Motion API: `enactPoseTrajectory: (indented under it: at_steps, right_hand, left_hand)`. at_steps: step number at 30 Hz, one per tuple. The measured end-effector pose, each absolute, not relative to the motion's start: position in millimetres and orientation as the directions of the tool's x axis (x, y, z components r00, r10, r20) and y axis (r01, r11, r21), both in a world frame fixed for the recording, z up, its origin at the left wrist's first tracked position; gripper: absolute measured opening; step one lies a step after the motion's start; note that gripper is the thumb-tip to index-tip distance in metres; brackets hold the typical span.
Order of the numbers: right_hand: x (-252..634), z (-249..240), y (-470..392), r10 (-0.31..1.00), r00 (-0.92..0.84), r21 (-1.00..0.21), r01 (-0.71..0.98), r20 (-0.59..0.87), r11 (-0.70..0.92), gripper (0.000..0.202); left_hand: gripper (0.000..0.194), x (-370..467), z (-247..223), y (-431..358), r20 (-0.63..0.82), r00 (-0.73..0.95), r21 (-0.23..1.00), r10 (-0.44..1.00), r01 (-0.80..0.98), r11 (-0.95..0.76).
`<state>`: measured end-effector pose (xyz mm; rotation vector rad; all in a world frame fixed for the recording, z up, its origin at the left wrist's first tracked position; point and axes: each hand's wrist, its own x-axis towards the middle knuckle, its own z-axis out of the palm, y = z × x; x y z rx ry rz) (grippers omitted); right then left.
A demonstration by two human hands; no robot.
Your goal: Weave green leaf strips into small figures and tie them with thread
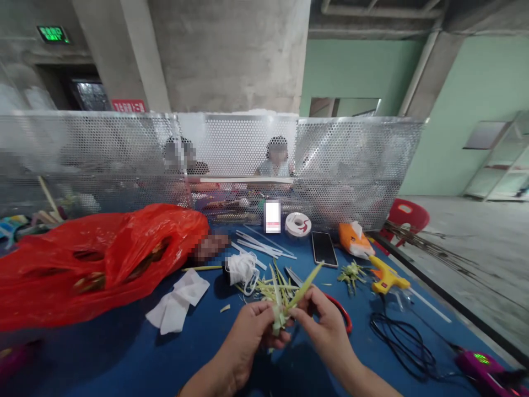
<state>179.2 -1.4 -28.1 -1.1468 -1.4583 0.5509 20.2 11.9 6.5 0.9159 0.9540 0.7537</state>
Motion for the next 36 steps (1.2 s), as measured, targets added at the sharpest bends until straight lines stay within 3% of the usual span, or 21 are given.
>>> enactPoseTrajectory:
  at_steps: [5,13,15,19,21,25,30,36]
  right_hand:
    - [182,-28,-7,0.718,-0.061,-0.548,0.601,0.694,0.582,0.014]
    - [171,-17,-17,0.548,-0.285,-0.307,0.590,0.787,0.747,0.019]
    - [170,-11,-19,0.586,-0.314,-0.354,0.558,0.747,0.751,0.018]
    - [176,-1,-19,0.800,-0.281,-0.698,0.391,0.530,0.600,0.009]
    - [180,1,-17,0.845,-0.281,-0.792,0.306,0.456,0.529,0.012]
    - [181,-3,-14,0.895,-0.160,-0.895,0.105,0.416,0.434,0.019]
    - [176,-7,-13,0.985,-0.084,-0.948,-0.295,0.152,0.121,0.021]
    - [172,-1,-12,0.997,-0.016,-0.934,-0.351,0.081,0.070,0.029]
  left_hand:
    - [0.031,21,6,10,-0.329,0.397,0.905,0.857,-0.126,0.406]
    - [0.039,24,2,13,-0.329,0.369,0.935,0.869,0.000,0.354]
    - [0.039,24,3,12,-0.325,0.374,0.937,0.869,-0.001,0.350]
    - [0.038,24,7,11,-0.337,0.365,0.934,0.868,0.016,0.356]
    - [0.038,23,7,11,-0.338,0.370,0.933,0.865,0.011,0.360]
    - [0.039,23,4,12,-0.327,0.435,0.931,0.839,-0.003,0.364]
    - [0.044,24,4,11,-0.375,0.439,0.919,0.816,0.060,0.390]
    - [0.039,25,12,10,-0.384,0.471,0.913,0.794,0.064,0.404]
